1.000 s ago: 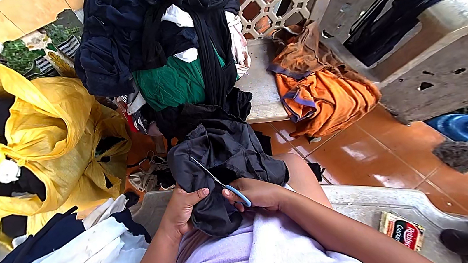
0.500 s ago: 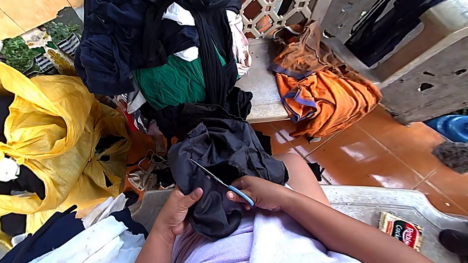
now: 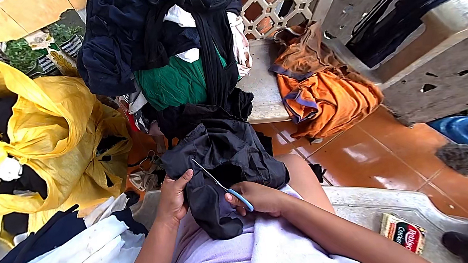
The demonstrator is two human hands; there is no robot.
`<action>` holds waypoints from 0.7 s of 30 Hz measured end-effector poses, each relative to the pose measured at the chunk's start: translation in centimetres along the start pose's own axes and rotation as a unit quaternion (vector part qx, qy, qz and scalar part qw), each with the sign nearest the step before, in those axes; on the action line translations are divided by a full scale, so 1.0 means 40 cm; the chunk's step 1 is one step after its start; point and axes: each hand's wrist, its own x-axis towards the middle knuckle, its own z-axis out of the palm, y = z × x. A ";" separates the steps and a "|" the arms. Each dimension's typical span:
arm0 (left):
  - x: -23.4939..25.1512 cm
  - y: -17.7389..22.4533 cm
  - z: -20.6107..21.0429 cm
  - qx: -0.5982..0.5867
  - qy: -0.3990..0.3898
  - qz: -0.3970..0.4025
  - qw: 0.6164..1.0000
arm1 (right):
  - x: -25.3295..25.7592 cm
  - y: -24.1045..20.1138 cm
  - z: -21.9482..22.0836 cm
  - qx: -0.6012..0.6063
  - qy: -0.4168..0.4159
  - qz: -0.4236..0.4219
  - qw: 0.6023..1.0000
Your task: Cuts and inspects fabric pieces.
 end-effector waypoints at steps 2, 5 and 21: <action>-0.011 -0.007 -0.004 -0.014 -0.010 0.010 1.000 | 0.010 -0.003 0.009 0.013 -0.008 -0.005 1.000; -0.020 -0.011 -0.001 -0.031 -0.006 0.013 0.999 | 0.023 -0.008 0.022 0.016 -0.010 -0.009 1.000; -0.019 0.000 0.004 -0.056 0.008 -0.028 0.998 | 0.022 -0.008 0.047 0.058 0.033 -0.055 0.996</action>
